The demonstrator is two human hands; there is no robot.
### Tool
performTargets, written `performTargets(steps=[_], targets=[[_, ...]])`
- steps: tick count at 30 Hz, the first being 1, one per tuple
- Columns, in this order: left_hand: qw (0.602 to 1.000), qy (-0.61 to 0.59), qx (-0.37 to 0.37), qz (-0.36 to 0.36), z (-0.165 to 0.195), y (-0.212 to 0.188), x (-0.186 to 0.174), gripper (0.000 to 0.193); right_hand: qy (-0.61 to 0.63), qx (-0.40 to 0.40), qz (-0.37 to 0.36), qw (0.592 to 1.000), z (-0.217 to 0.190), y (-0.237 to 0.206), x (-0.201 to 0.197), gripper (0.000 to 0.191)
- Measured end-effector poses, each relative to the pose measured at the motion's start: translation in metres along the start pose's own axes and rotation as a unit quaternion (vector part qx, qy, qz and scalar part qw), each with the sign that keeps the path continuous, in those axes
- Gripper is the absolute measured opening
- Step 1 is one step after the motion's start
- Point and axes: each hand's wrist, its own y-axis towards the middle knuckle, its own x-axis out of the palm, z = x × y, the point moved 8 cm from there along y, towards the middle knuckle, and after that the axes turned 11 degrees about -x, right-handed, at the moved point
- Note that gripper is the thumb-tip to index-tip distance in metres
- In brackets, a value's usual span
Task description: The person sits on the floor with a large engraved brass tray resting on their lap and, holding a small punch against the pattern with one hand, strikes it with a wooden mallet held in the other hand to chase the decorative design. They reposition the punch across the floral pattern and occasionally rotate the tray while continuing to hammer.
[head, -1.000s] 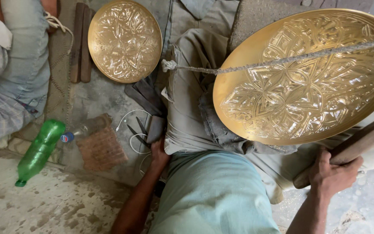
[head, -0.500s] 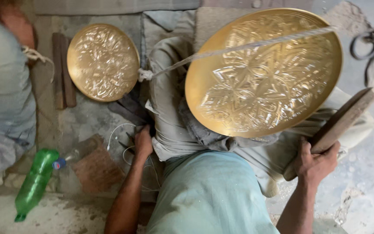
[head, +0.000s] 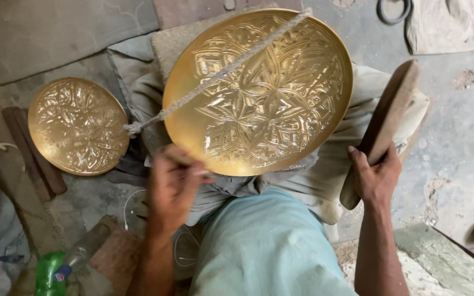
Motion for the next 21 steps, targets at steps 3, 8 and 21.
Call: performTargets(steps=[3,8,21], targets=[[0.992,-0.048,-0.068,-0.093,-0.005,0.035,0.063,0.024,0.05,-0.011,0.012,0.999,-0.006,-0.012,-0.021,0.045],[0.933,0.323,0.085,-0.131,0.006,0.071,0.124,0.04,0.098,-0.032,-0.027,0.994,-0.019,-0.016,-0.041,0.049],[0.909,0.403,0.076,-0.077,-0.017,0.085,0.126,0.037,-0.147,-0.257,-0.09,0.951,-0.134,0.038,-0.038,0.045]])
